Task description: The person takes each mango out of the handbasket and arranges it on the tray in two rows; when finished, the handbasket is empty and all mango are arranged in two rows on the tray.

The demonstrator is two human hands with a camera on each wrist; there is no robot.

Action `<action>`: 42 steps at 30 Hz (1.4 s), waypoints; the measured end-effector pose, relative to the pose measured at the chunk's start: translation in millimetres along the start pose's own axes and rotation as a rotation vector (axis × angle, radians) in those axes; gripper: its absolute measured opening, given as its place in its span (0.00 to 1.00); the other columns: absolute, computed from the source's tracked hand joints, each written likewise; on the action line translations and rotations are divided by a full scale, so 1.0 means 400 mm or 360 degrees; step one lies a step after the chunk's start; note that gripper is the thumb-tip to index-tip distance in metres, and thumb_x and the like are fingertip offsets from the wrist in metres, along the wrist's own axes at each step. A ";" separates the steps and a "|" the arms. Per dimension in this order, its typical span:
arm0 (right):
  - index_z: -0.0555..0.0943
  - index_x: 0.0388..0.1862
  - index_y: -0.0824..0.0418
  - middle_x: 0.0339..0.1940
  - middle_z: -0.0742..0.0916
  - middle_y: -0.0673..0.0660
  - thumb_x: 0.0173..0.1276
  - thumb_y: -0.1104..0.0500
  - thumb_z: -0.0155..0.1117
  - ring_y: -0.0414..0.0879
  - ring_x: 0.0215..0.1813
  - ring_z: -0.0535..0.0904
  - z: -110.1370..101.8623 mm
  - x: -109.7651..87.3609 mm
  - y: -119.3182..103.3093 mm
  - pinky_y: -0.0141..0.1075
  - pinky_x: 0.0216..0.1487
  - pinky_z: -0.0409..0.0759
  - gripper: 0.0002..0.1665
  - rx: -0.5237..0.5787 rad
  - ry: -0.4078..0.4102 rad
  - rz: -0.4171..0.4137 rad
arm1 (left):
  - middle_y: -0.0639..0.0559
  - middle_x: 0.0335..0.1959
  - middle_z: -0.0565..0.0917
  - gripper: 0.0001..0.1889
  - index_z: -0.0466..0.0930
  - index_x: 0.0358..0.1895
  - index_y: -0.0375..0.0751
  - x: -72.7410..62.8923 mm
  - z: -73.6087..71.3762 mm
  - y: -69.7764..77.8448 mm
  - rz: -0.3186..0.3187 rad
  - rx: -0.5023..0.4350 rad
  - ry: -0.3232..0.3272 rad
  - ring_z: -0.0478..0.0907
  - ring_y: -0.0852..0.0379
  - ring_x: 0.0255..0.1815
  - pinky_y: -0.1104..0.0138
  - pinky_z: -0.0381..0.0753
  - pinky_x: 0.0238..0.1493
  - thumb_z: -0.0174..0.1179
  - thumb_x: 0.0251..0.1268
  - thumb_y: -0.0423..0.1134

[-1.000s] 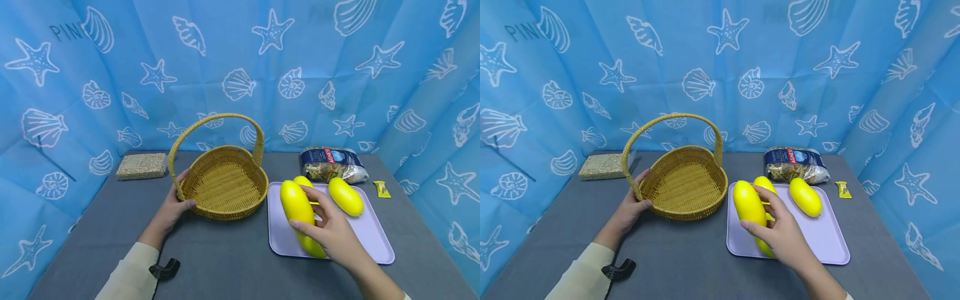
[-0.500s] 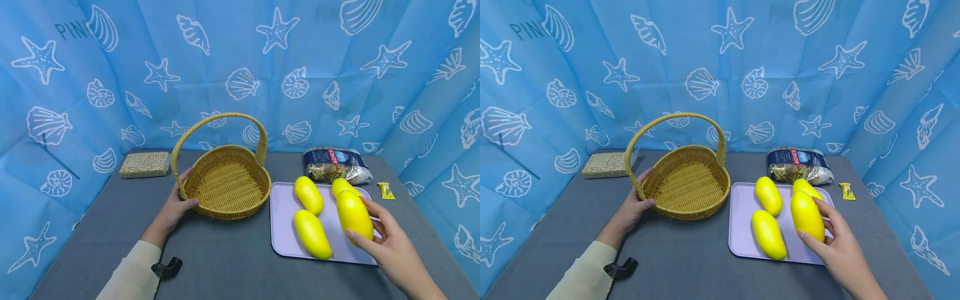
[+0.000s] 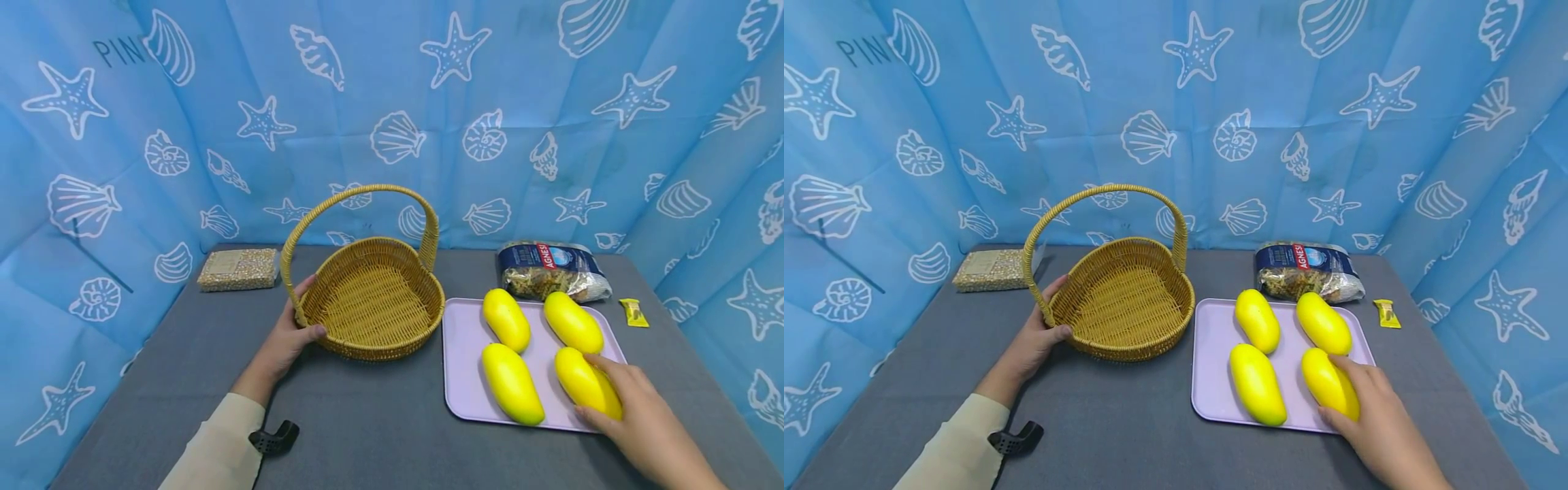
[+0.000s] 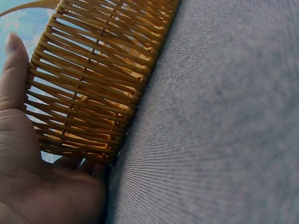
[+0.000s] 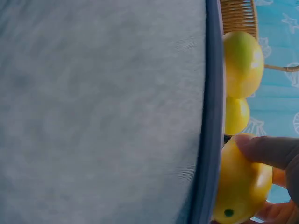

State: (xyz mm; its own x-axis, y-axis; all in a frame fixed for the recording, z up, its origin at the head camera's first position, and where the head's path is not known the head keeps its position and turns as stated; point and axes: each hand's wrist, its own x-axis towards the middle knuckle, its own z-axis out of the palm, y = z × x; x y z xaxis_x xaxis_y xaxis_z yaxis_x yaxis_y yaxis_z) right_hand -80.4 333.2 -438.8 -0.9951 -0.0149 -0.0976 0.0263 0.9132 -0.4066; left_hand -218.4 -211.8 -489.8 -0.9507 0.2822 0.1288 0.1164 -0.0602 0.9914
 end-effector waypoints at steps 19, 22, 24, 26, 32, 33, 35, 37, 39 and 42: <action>0.73 0.74 0.76 0.63 0.80 0.78 0.73 0.52 0.79 0.76 0.61 0.76 -0.017 -0.013 0.002 0.74 0.56 0.74 0.42 -0.0028 -0.0069 -0.0108 | 0.42 0.88 0.53 0.52 0.48 0.91 0.54 0.000 0.001 -0.002 0.0015 0.0008 -0.0009 0.56 0.35 0.82 0.67 0.73 0.66 0.73 0.74 0.31; 0.74 0.72 0.77 0.62 0.80 0.79 0.70 0.51 0.82 0.74 0.58 0.77 -0.017 -0.008 0.002 0.73 0.55 0.75 0.44 -0.0041 -0.0039 -0.0081 | 0.42 0.88 0.53 0.52 0.48 0.91 0.55 0.000 0.000 -0.003 0.0011 0.0013 -0.0009 0.56 0.35 0.82 0.67 0.73 0.66 0.73 0.74 0.31; 0.73 0.72 0.78 0.62 0.79 0.80 0.68 0.51 0.83 0.73 0.58 0.77 -0.016 -0.005 0.003 0.72 0.54 0.75 0.46 -0.0046 -0.0024 -0.0054 | 0.42 0.88 0.52 0.52 0.48 0.91 0.55 0.001 0.000 -0.003 0.0005 0.0020 -0.0010 0.56 0.36 0.83 0.67 0.73 0.66 0.73 0.74 0.31; 0.73 0.72 0.78 0.63 0.78 0.81 0.67 0.50 0.83 0.74 0.58 0.76 -0.015 -0.003 0.006 0.73 0.54 0.75 0.47 -0.0044 -0.0013 -0.0033 | 0.42 0.88 0.52 0.52 0.47 0.91 0.55 0.002 0.000 -0.004 0.0001 0.0027 -0.0008 0.56 0.36 0.83 0.66 0.72 0.67 0.72 0.74 0.30; 0.73 0.72 0.77 0.60 0.79 0.80 0.66 0.48 0.84 0.71 0.54 0.78 -0.010 0.002 0.010 0.71 0.51 0.77 0.48 -0.0035 0.0011 -0.0013 | 0.43 0.88 0.53 0.52 0.48 0.91 0.56 0.001 0.000 -0.002 -0.0016 0.0057 0.0010 0.56 0.37 0.83 0.64 0.70 0.69 0.72 0.74 0.29; 0.73 0.72 0.77 0.59 0.79 0.79 0.66 0.48 0.84 0.70 0.53 0.78 -0.010 0.003 0.010 0.70 0.50 0.77 0.49 -0.0036 0.0011 -0.0009 | 0.43 0.88 0.53 0.52 0.48 0.91 0.56 0.001 0.000 -0.002 -0.0017 0.0059 0.0011 0.56 0.37 0.83 0.64 0.70 0.69 0.72 0.74 0.29; 0.73 0.72 0.77 0.59 0.79 0.79 0.66 0.47 0.84 0.70 0.53 0.78 -0.009 0.003 0.010 0.70 0.50 0.77 0.49 -0.0038 0.0012 -0.0007 | 0.43 0.88 0.53 0.52 0.48 0.91 0.56 0.001 0.000 -0.001 -0.0013 0.0059 0.0010 0.56 0.37 0.83 0.65 0.70 0.69 0.72 0.74 0.29; 0.73 0.72 0.77 0.60 0.79 0.79 0.67 0.46 0.84 0.71 0.54 0.77 -0.009 0.003 0.009 0.71 0.51 0.77 0.49 -0.0040 0.0014 -0.0008 | 0.42 0.88 0.53 0.52 0.48 0.91 0.55 0.001 0.000 -0.001 -0.0002 0.0055 0.0003 0.56 0.37 0.83 0.65 0.71 0.69 0.72 0.74 0.30; 0.73 0.72 0.77 0.61 0.78 0.80 0.67 0.45 0.83 0.73 0.56 0.76 -0.009 0.001 0.009 0.73 0.52 0.75 0.50 -0.0038 0.0022 -0.0021 | 0.42 0.88 0.52 0.52 0.48 0.91 0.54 0.000 -0.001 -0.001 0.0008 0.0051 -0.0003 0.55 0.36 0.83 0.65 0.71 0.69 0.72 0.74 0.30; 0.72 0.74 0.75 0.63 0.76 0.80 0.68 0.43 0.82 0.77 0.60 0.73 -0.009 -0.003 0.007 0.77 0.55 0.72 0.51 -0.0043 0.0027 -0.0025 | 0.42 0.88 0.52 0.52 0.48 0.91 0.55 -0.001 -0.001 -0.001 0.0013 0.0053 -0.0002 0.55 0.36 0.83 0.64 0.71 0.69 0.72 0.74 0.30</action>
State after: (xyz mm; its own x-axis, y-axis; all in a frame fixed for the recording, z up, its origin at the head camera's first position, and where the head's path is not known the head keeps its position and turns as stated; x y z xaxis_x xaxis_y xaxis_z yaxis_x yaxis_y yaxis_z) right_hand -79.6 337.2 -436.4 -0.9969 -0.0226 -0.0757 0.0082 0.9236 -0.3833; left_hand -218.3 -212.2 -490.3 -0.9493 0.2829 0.1369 0.1338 -0.0304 0.9905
